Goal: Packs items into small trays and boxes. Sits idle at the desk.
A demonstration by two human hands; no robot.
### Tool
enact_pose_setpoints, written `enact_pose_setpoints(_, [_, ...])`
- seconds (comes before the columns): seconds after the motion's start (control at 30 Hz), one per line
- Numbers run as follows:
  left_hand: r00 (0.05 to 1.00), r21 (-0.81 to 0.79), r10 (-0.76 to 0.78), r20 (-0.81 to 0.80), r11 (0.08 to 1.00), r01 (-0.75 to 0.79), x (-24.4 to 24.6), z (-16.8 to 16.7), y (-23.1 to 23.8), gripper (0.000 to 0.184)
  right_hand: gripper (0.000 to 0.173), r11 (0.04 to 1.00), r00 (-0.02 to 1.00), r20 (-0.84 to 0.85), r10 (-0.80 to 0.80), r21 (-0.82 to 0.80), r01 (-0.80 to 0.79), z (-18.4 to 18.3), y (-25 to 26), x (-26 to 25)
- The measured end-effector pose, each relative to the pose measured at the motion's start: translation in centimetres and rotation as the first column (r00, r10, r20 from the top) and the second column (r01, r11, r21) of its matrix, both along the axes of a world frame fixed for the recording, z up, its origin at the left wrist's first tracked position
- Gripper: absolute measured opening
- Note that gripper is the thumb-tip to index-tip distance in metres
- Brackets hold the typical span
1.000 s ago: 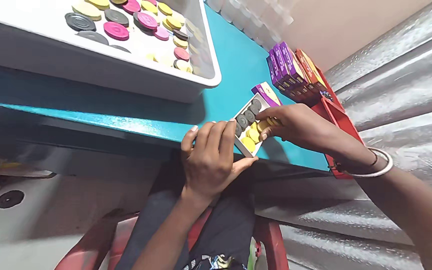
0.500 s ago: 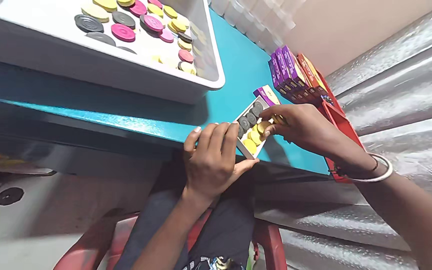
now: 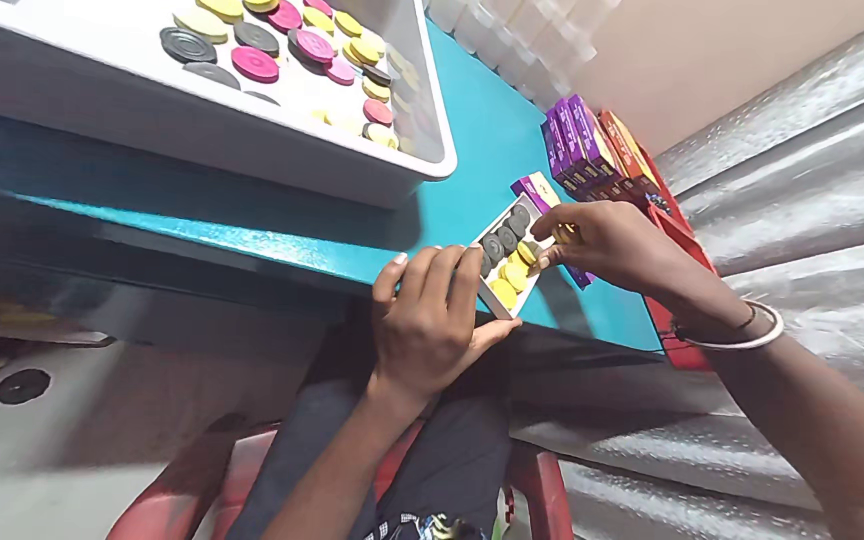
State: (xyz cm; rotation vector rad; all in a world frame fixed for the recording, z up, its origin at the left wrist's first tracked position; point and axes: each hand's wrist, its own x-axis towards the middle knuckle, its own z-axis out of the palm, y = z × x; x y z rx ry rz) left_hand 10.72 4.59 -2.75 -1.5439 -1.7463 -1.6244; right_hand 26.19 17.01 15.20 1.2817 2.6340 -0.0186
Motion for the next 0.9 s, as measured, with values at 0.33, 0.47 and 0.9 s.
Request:
enact_pose_setpoints(0.33, [1.0,0.003,0.003,0.002,1.0,-0.003,-0.4,0.0,-0.1,0.078,0.042,0.999,0.994,-0.101,0.032,-0.022,-0.034,-1.2,0.0,0.1])
enact_pose_setpoints(0.47, [1.0,0.003,0.004,0.0,1.0,-0.004,-0.6,0.0,-0.1,0.077,0.036,0.996,0.989,-0.147,-0.018,-0.088,0.005,-0.8,-0.1,0.1])
enact_pose_setpoints(0.9, [1.0,-0.005,0.003,-0.004,1.0,-0.003,-0.9,-0.1,-0.1,0.076,0.023,0.997,0.996,-0.068,-0.05,-0.067,0.045,-1.0,1.2,-0.1])
